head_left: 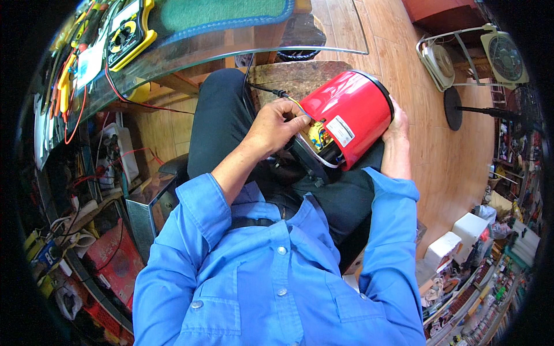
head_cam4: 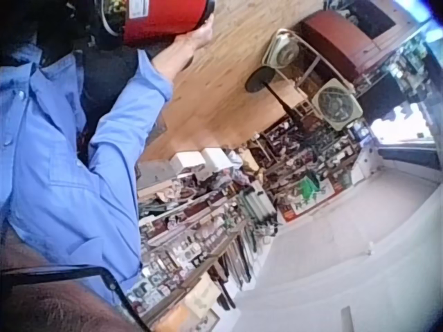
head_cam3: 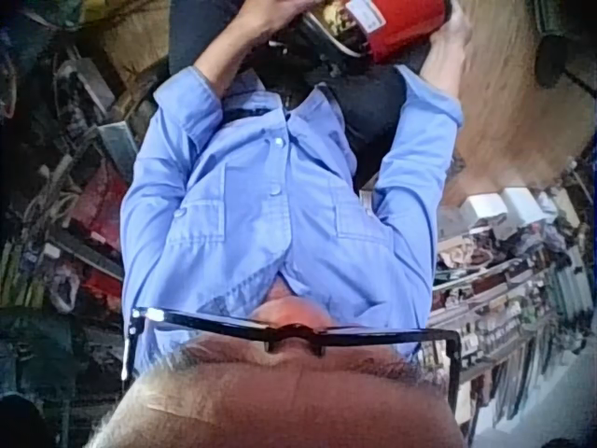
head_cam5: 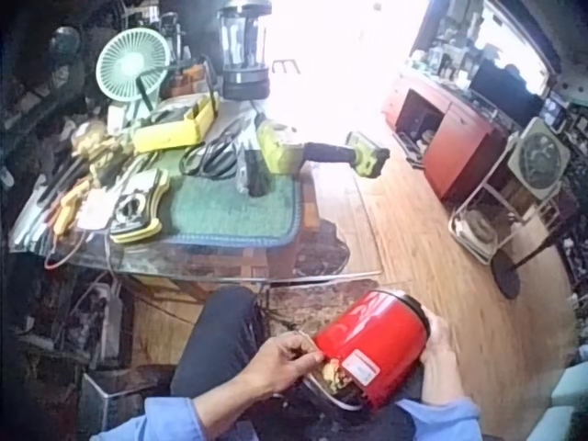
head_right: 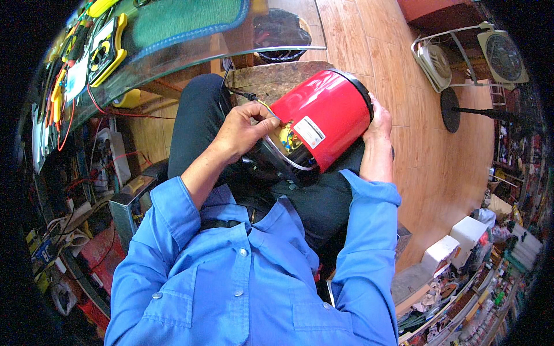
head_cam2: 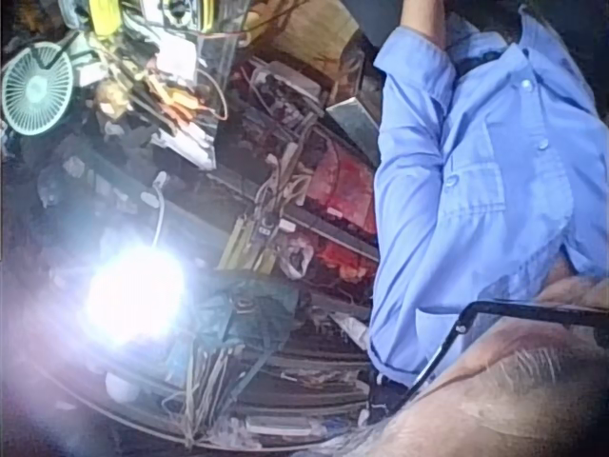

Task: The person tests a red cylindrical electric motor using a multimeter. They connect the multimeter probes to the motor's wires and a small black component, checking readings while holding the motor on their lap.

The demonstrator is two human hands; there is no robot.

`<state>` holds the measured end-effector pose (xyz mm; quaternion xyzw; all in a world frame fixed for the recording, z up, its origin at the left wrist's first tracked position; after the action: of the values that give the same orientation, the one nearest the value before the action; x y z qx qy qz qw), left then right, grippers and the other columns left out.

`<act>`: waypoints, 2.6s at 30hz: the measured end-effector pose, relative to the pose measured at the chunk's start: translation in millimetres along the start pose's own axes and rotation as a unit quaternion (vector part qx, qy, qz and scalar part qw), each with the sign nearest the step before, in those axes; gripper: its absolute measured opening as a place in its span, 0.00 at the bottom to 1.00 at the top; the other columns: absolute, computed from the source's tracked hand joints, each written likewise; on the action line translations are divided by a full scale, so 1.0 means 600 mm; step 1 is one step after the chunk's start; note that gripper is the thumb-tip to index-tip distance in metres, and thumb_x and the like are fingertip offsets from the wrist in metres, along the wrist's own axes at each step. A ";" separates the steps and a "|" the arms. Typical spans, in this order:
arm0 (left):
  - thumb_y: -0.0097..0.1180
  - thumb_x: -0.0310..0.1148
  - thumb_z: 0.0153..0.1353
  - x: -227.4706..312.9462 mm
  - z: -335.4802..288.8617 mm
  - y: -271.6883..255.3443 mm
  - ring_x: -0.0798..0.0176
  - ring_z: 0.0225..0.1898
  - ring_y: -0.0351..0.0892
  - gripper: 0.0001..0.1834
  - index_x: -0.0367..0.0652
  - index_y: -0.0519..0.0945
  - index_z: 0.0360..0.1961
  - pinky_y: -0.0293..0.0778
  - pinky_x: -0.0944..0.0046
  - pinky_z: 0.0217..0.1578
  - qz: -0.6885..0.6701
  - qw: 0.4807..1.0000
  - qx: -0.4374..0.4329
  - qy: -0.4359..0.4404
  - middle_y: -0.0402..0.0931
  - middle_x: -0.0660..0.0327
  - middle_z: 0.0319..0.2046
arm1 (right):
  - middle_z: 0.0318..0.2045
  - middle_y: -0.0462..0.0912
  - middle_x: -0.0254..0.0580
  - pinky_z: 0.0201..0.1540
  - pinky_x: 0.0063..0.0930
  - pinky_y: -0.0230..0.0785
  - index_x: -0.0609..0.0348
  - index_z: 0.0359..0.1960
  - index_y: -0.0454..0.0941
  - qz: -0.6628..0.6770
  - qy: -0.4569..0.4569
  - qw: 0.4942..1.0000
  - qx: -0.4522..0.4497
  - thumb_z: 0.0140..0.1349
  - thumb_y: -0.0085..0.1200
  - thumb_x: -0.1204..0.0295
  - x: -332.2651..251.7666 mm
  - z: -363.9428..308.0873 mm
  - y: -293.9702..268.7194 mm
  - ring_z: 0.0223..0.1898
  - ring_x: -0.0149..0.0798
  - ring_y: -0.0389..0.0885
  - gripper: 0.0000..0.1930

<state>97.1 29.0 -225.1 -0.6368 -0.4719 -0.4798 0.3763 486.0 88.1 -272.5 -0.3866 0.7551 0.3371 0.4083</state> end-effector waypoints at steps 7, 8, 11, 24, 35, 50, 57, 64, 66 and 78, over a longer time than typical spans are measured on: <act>0.75 0.32 0.68 0.011 0.010 -0.003 0.62 0.41 0.84 0.10 0.36 0.88 0.35 0.81 0.58 0.47 0.060 0.997 -0.004 0.052 0.84 0.57 0.38 | 0.44 0.93 0.49 0.51 0.44 0.88 0.65 0.46 0.88 -0.001 0.001 0.999 0.046 0.75 0.67 0.65 -0.006 -0.008 0.007 0.43 0.46 0.93 0.13; 0.75 0.33 0.68 0.014 0.009 -0.004 0.62 0.42 0.84 0.10 0.37 0.88 0.35 0.80 0.58 0.47 0.081 0.994 0.006 0.069 0.84 0.57 0.37 | 0.43 0.93 0.49 0.50 0.44 0.88 0.64 0.45 0.88 -0.005 0.000 0.999 0.050 0.75 0.67 0.66 -0.006 -0.009 0.007 0.43 0.45 0.93 0.12; 0.74 0.34 0.69 0.018 0.008 -0.006 0.60 0.42 0.83 0.11 0.37 0.88 0.35 0.80 0.58 0.48 0.143 0.987 0.028 0.075 0.84 0.56 0.37 | 0.41 0.92 0.47 0.48 0.43 0.87 0.64 0.43 0.88 -0.010 -0.020 0.997 0.068 0.74 0.68 0.66 -0.013 -0.011 0.010 0.41 0.44 0.92 0.11; 0.72 0.39 0.70 0.003 -0.010 0.000 0.50 0.39 0.89 0.16 0.33 0.91 0.38 0.82 0.52 0.44 0.074 0.997 0.033 -0.001 0.88 0.48 0.36 | 0.41 0.92 0.46 0.48 0.41 0.86 0.64 0.42 0.88 -0.001 -0.017 0.998 0.062 0.74 0.67 0.66 -0.007 -0.009 0.010 0.41 0.44 0.92 0.11; 0.73 0.35 0.69 0.116 -0.084 0.025 0.50 0.50 0.82 0.10 0.38 0.91 0.38 0.78 0.51 0.55 0.204 0.951 0.105 0.207 0.87 0.55 0.38 | 0.46 0.93 0.51 0.53 0.45 0.87 0.70 0.50 0.88 0.048 -0.001 0.997 0.054 0.75 0.66 0.66 -0.001 -0.022 0.024 0.45 0.47 0.93 0.16; 0.73 0.37 0.63 0.090 -0.074 0.045 0.49 0.52 0.77 0.11 0.39 0.88 0.33 0.71 0.50 0.60 0.232 0.957 0.065 0.159 0.81 0.56 0.40 | 0.46 0.93 0.49 0.52 0.45 0.87 0.67 0.49 0.88 0.049 0.013 0.996 0.075 0.75 0.66 0.67 0.003 -0.027 0.026 0.46 0.46 0.93 0.13; 0.73 0.38 0.62 0.090 -0.076 0.048 0.49 0.53 0.78 0.11 0.40 0.88 0.32 0.71 0.49 0.59 0.247 0.954 0.059 0.159 0.81 0.56 0.41 | 0.48 0.93 0.50 0.54 0.45 0.86 0.67 0.52 0.88 0.025 0.004 0.998 0.065 0.75 0.65 0.65 0.003 -0.019 0.024 0.46 0.47 0.93 0.15; 0.75 0.38 0.64 0.090 -0.080 0.038 0.51 0.52 0.79 0.11 0.42 0.90 0.32 0.72 0.50 0.57 0.189 0.957 0.045 0.218 0.82 0.58 0.41 | 0.49 0.93 0.53 0.54 0.47 0.87 0.70 0.53 0.88 0.018 0.007 0.998 0.061 0.74 0.67 0.65 0.005 -0.011 0.015 0.47 0.49 0.93 0.17; 0.75 0.36 0.67 0.078 -0.074 0.011 0.53 0.52 0.82 0.09 0.42 0.90 0.33 0.75 0.52 0.56 0.136 0.970 0.057 0.193 0.86 0.59 0.42 | 0.51 0.92 0.55 0.55 0.47 0.87 0.71 0.56 0.87 0.010 0.008 0.998 0.061 0.75 0.66 0.64 0.002 -0.024 0.023 0.48 0.50 0.94 0.20; 0.56 0.52 0.83 -0.081 -0.053 -0.008 0.59 0.65 0.80 0.32 0.32 0.82 0.69 0.70 0.60 0.69 -0.206 0.971 0.063 -0.101 0.85 0.53 0.62 | 0.57 0.91 0.52 0.60 0.48 0.84 0.67 0.63 0.86 -0.021 0.035 0.998 0.039 0.79 0.60 0.57 0.004 -0.028 0.026 0.56 0.49 0.91 0.24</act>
<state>79.6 -10.8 -263.9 -0.5457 -0.6578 -0.4498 0.2590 465.7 81.0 -264.4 -0.3976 0.7732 0.2854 0.4034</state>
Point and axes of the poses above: each hand's wrist, its own z-axis towards the middle knuckle, its own y-axis out of the palm, x = y × z, the point moved 7 cm from there along z, towards the middle knuckle
